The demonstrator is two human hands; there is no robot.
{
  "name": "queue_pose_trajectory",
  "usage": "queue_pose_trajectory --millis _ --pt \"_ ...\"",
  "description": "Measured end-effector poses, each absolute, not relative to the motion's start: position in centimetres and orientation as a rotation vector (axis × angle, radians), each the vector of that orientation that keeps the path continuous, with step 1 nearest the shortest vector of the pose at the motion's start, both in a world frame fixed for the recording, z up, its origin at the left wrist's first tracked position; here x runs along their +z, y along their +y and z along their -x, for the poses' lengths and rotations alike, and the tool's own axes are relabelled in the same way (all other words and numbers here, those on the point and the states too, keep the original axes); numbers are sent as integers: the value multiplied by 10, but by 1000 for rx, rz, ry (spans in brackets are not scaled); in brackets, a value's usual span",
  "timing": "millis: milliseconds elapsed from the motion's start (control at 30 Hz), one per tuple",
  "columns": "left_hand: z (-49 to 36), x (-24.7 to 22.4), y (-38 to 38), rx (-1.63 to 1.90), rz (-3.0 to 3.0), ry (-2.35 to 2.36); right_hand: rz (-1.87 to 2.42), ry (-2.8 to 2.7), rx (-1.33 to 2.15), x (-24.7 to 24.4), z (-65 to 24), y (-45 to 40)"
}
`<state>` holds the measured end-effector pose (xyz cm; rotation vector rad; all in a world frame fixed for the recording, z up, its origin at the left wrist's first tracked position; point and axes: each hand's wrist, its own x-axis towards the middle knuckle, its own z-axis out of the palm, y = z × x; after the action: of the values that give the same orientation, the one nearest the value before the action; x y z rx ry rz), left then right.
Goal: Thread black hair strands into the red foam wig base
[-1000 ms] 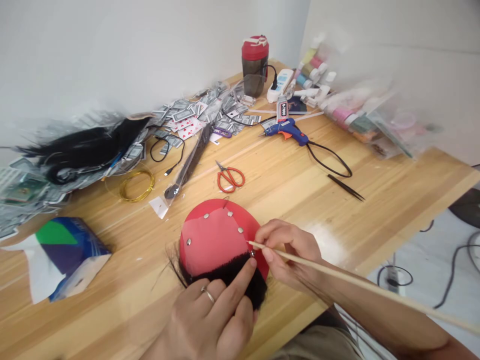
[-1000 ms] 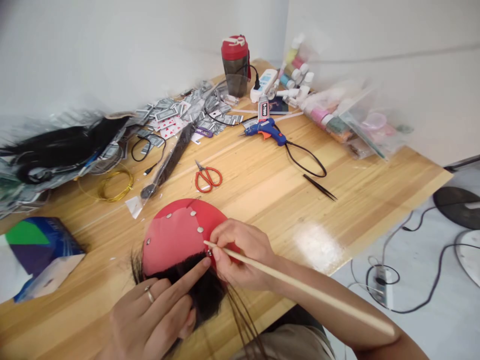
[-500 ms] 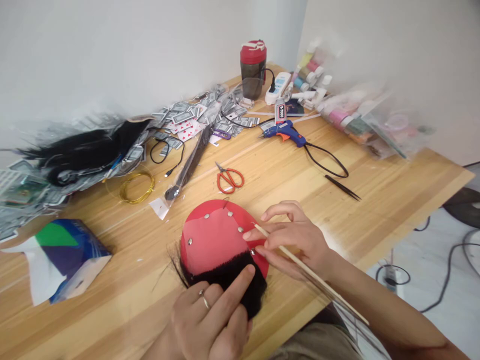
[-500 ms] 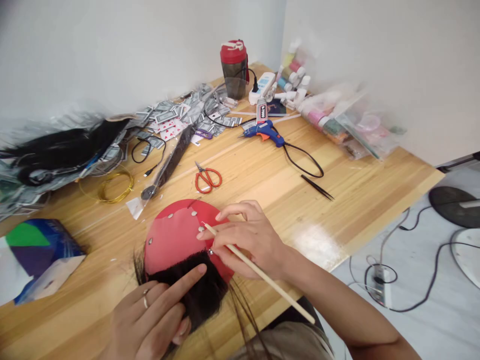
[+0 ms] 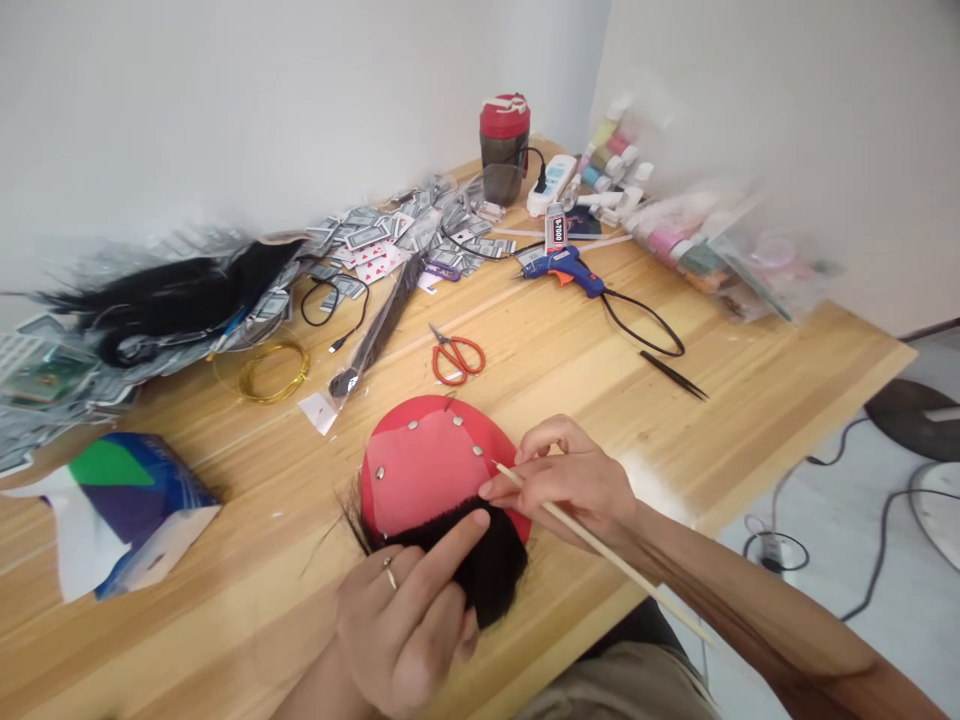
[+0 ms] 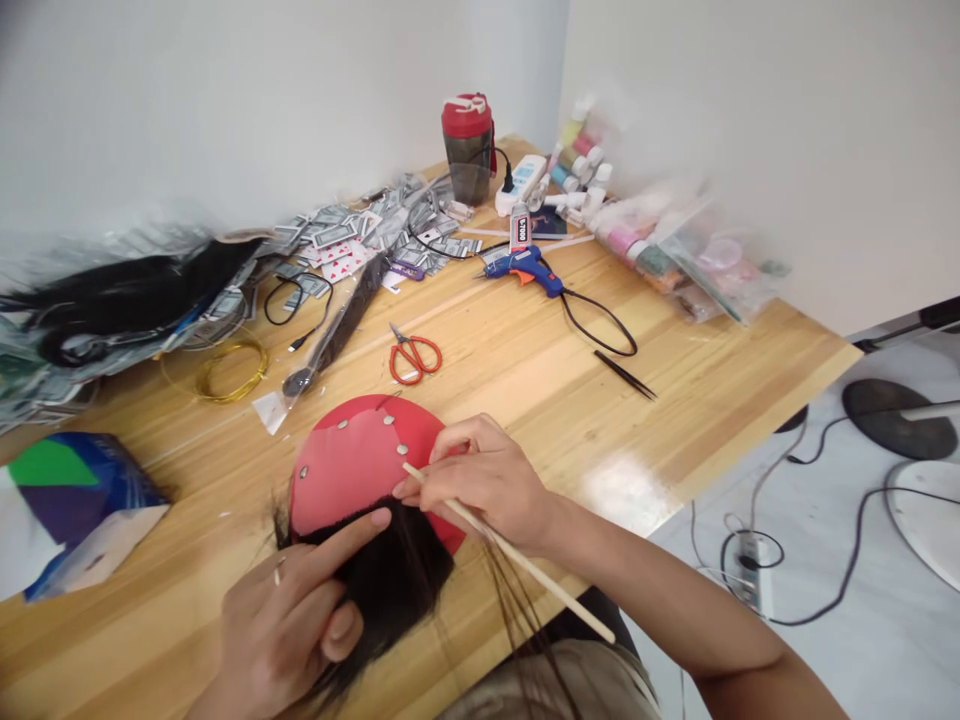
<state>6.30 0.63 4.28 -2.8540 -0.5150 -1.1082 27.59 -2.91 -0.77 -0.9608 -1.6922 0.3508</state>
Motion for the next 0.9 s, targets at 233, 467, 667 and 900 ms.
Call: queue_pose_trajectory --millis 233,467,667,900 --pt "-69 39 10 -968 2795 -463 944 -1654 432 -9 -275 -49" --pt "-70 37 11 -952 2832 -359 902 -1650 515 11 -289 -69" --pt "-70 41 11 -953 2873 -359 953 -824 703 36 -296 -30" --pt "-74 47 6 -831 2879 -417 889 -636 1055 15 -286 -4"
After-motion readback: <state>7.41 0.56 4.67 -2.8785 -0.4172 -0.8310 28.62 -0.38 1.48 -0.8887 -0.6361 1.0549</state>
